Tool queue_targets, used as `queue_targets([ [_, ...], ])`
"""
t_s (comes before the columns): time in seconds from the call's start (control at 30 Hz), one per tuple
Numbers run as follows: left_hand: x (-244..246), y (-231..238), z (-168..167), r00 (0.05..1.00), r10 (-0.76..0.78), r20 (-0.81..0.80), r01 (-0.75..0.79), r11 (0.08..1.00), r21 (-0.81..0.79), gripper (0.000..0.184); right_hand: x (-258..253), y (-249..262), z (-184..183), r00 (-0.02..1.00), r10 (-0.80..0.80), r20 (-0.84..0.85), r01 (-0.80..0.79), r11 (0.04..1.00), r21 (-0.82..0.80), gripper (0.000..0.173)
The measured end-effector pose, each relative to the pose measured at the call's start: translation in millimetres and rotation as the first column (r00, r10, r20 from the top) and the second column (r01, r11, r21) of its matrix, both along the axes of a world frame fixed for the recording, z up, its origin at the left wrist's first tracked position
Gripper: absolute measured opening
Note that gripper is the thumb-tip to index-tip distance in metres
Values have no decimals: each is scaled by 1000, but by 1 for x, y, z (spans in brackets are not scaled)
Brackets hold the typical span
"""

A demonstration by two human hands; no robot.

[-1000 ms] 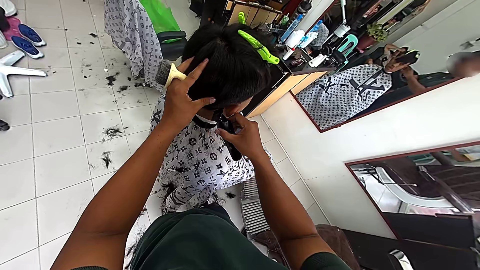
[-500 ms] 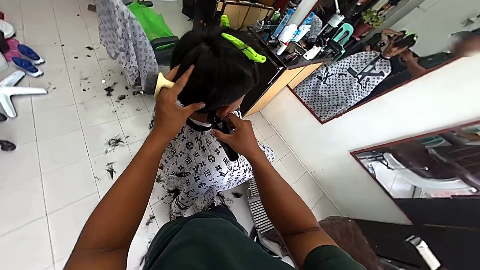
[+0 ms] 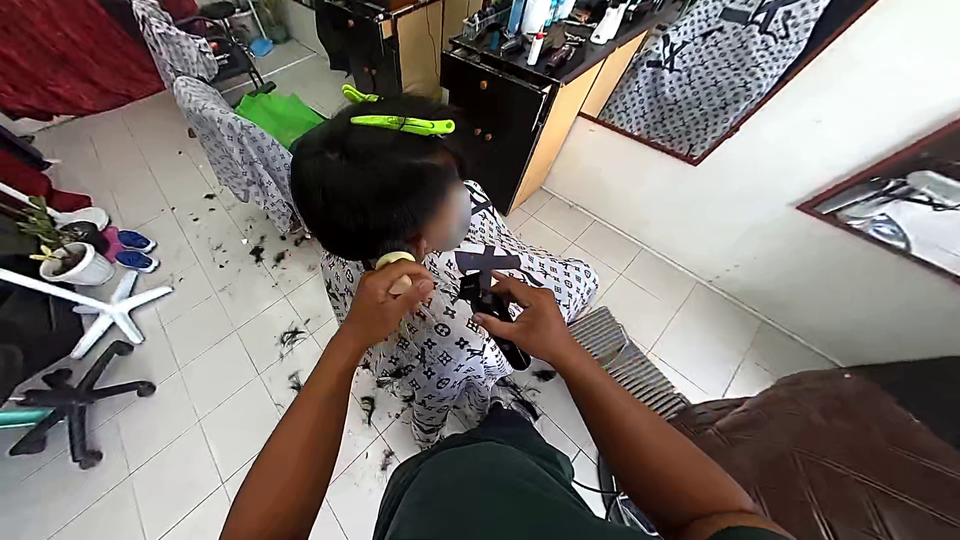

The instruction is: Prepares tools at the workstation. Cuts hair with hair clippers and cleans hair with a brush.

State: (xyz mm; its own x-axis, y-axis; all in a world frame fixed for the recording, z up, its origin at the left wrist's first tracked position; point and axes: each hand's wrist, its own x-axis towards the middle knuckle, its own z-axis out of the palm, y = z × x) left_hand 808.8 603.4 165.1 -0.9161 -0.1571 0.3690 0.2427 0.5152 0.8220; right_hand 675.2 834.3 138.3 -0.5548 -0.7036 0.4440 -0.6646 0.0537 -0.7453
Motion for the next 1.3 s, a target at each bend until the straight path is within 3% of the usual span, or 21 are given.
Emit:
queue_targets([
  [0.07,-3,-6,-5,950,-32,310,34,999,-1,25,0,0,1,1000,-14,25,14,1000,16,41],
  [0.1,-2,-6,-9,938,-31,346,31,1000,4,23,0,-2,3,1000,-18,23,18,1000,23,41],
  [0.2,4,-2,-19,995,9,102,-19,995,102,21,0,-11,14,1000,-23,2,23,999,30,41],
  [0.3,3,-9,-21,936,40,350,-87,989,120,26,1,-26,21,999,20,-42,-18,999,50,38],
  [0.4,7,-6,-32,915,163,368,-126,984,-124,29,-6,-46,26,993,95,-66,-88,990,109,38],
  [0.5,13,8,-50,893,374,250,-244,870,-429,43,-15,-63,21,986,153,-73,-138,975,172,38],
  [0.6,11,12,-52,811,491,317,-264,792,-551,53,-18,-75,19,978,184,-97,-162,966,202,40],
  [0.83,5,14,-47,725,549,417,-229,762,-606,51,-8,-81,19,963,217,-158,-171,950,260,40],
  [1.3,0,14,-45,701,556,446,-196,752,-629,59,-4,-93,22,969,101,-223,-40,963,265,45],
])
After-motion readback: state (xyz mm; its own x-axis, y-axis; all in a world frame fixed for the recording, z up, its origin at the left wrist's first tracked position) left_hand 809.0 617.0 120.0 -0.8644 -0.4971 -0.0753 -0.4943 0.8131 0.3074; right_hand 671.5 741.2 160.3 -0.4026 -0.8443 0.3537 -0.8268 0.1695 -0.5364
